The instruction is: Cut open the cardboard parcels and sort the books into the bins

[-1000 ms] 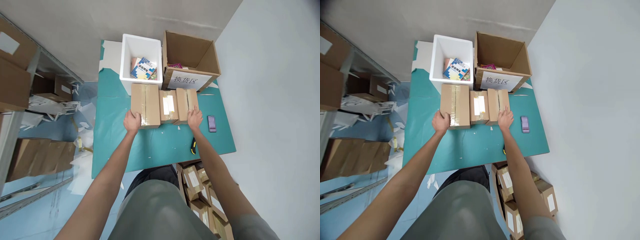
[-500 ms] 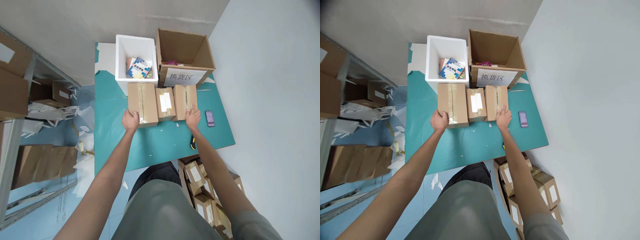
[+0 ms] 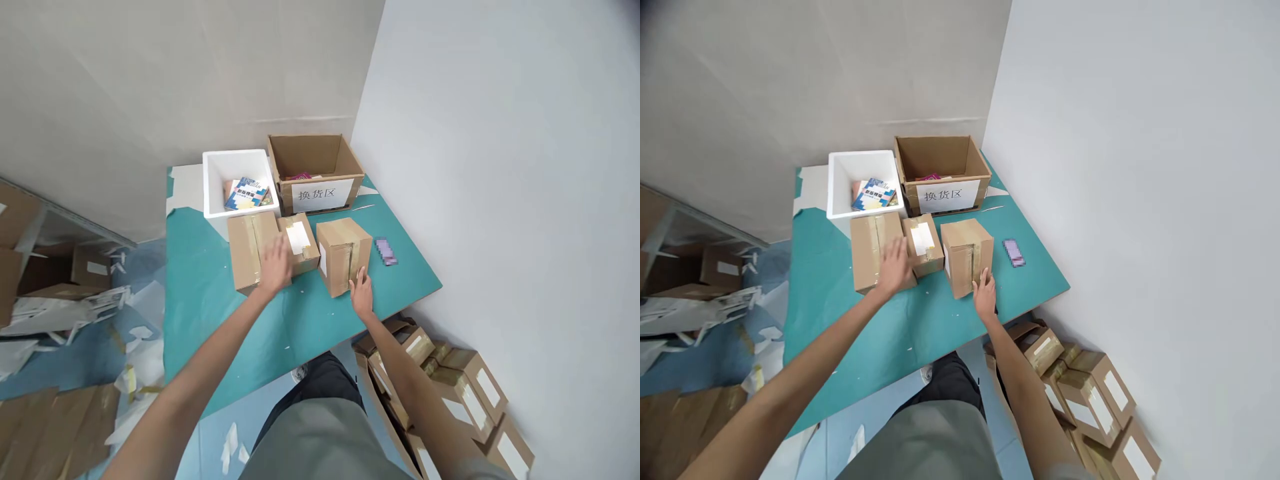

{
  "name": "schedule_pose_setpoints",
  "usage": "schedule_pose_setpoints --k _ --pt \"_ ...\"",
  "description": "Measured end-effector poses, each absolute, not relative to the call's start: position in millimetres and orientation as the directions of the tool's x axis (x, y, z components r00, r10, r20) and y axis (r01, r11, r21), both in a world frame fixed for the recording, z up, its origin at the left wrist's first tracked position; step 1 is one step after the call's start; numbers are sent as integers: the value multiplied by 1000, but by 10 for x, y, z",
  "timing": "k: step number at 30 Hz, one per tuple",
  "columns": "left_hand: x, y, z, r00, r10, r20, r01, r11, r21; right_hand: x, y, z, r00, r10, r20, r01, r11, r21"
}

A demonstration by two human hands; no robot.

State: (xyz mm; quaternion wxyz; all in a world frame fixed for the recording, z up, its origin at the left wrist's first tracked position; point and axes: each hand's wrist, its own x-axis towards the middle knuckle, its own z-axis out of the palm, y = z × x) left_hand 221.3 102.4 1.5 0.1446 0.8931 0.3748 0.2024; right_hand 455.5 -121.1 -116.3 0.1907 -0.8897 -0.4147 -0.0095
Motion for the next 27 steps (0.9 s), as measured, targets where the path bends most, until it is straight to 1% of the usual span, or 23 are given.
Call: schedule_pose_setpoints --k 2,3,4,6,9,12,15,18,21,24,27 --pt "2659 781 166 754 578 313 452 -802 392 4550 -1226 -1180 653 738 170 742 -580 -337" --pt "2872 653 226 802 512 309 387 -838 386 4545 -1226 -1184 654 738 167 740 -579 -342" --pt "3063 527 275 826 484 288 358 -846 395 4536 -1226 -1186 654 739 163 739 -576 -349" --pt "3346 294 341 820 514 251 391 -824 410 4506 -1242 -1183 665 732 149 723 -581 -373" --pt "3494 -9 405 786 569 240 455 -797 398 4415 -1370 -1179 714 690 123 665 -612 -427" --pt "3392 -298 477 793 564 230 448 -796 406 4252 -1679 -1183 740 658 139 632 -610 -478" --pt "3160 -619 549 792 578 196 462 -778 426 4044 -2135 -1170 742 652 156 629 -595 -500" --pt "2851 -953 596 772 622 132 518 -736 436 3860 -2613 -1123 703 694 153 668 -571 -477" --pt "2487 -1234 621 737 672 67 596 -694 404 3769 -2950 -1051 607 783 137 754 -512 -412" --pt "2102 -1414 627 708 705 34 650 -670 357 3789 -3032 -949 489 867 97 833 -431 -348" --pt "1733 -1510 605 644 765 5 726 -613 312 3866 -2870 -799 375 925 67 886 -336 -321"
